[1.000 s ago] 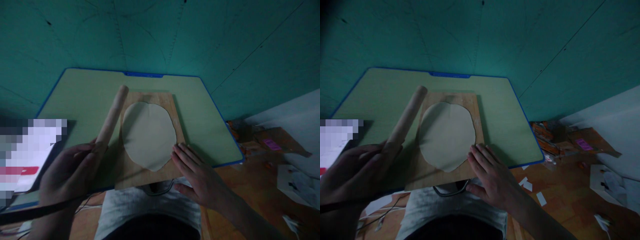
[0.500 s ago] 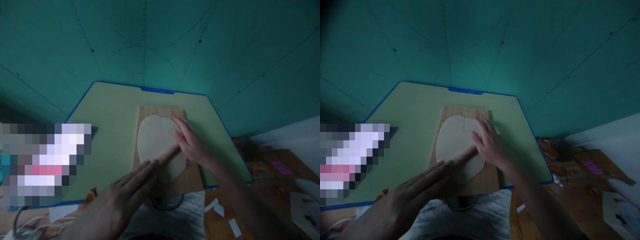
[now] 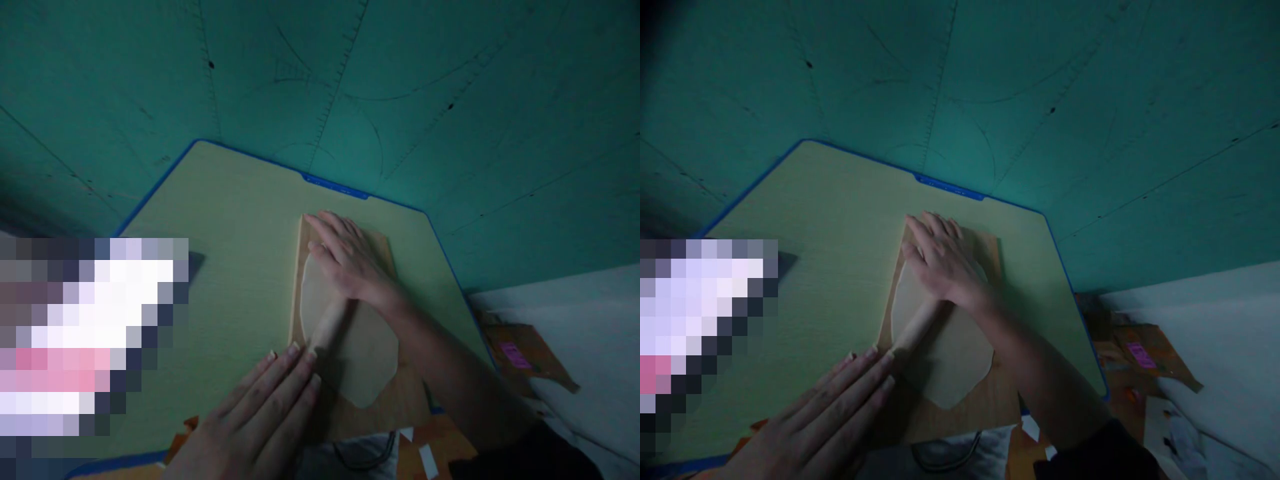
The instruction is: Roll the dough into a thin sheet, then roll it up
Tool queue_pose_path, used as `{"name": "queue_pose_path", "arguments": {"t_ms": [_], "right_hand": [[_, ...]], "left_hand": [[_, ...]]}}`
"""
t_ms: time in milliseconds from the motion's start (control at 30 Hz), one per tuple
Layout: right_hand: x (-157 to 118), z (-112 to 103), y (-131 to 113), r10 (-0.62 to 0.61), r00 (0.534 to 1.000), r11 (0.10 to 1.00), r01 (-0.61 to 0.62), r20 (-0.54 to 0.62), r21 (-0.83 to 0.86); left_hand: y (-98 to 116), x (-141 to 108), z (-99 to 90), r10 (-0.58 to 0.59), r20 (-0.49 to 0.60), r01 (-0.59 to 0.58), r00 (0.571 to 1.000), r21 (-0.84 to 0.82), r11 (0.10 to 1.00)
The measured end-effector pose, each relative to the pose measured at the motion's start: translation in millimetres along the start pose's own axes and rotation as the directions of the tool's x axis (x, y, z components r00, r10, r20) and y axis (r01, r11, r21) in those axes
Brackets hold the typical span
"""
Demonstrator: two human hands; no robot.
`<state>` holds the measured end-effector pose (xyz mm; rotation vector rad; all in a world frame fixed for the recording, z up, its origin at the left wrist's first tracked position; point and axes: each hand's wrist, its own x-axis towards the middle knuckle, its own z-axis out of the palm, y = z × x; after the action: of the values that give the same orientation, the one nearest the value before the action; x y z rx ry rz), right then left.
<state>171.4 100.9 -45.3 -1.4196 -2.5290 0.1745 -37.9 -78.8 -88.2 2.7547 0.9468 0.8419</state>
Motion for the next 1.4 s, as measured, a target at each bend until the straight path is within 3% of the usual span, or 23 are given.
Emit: {"name": "queue_pose_path", "arguments": {"t_ms": [200,333,467,567,667,767,900,1000,1133,1267,1400], "right_hand": [[42.9,14.6,-22.6,-0.111,0.986,0.987,0.124,-0.121,0.102],[40.1,15.1,-16.3,-0.105,0.985,0.985,0.122,-0.14,0.125],[1.3,13.3,16.1,0.017,0.989,0.984,0.01,-0.149,0.18],[-31.2,12.8,40.2,0.117,0.982,0.966,-0.078,-0.148,0.246],[-44.0,12.3,49.2,0.149,0.98,0.966,-0.117,-0.128,0.232],[-31.2,11.7,38.4,0.131,0.987,0.978,-0.113,-0.093,0.178],[7.3,12.9,2.7,0.079,0.993,0.994,-0.071,-0.088,0.088],[36.8,17.3,-24.5,0.046,0.995,0.997,-0.041,-0.086,0.062],[64.3,24.3,-43.9,0.045,0.997,0.987,-0.034,-0.069,0.154],[65.3,26.1,-39.1,0.035,0.99,0.974,-0.003,-0.138,0.228],[29.4,21.8,-9.0,0.044,0.967,0.945,0.041,-0.25,0.326]], "left_hand": [[5.9,3.1,-20.3,-0.119,0.066,0.119,0.991,-0.002,0.993],[16.9,23.0,-21.9,-0.076,0.139,0.082,0.987,-0.032,0.996],[32.8,44.2,0.5,0.03,0.137,-0.018,0.99,-0.088,0.996],[45.2,57.1,27.1,0.17,0.035,-0.163,0.985,-0.148,0.975],[51.6,62.3,46.7,0.209,-0.061,-0.216,0.976,-0.147,0.965],[46.7,55.3,43.7,0.148,-0.03,-0.151,0.989,-0.125,0.981],[29.2,30.6,14.8,0.048,0.024,-0.047,0.999,-0.043,0.998],[17.4,11.6,-1.3,-0.041,-0.029,0.039,0.999,-0.04,0.998],[11.8,0.6,-9.1,-0.081,-0.116,0.075,0.99,-0.06,0.995],[21.3,8.2,-9.1,-0.152,-0.033,0.15,0.988,-0.057,0.987],[37.0,24.9,10.1,-0.137,0.016,0.137,0.991,-0.066,0.988]]}}
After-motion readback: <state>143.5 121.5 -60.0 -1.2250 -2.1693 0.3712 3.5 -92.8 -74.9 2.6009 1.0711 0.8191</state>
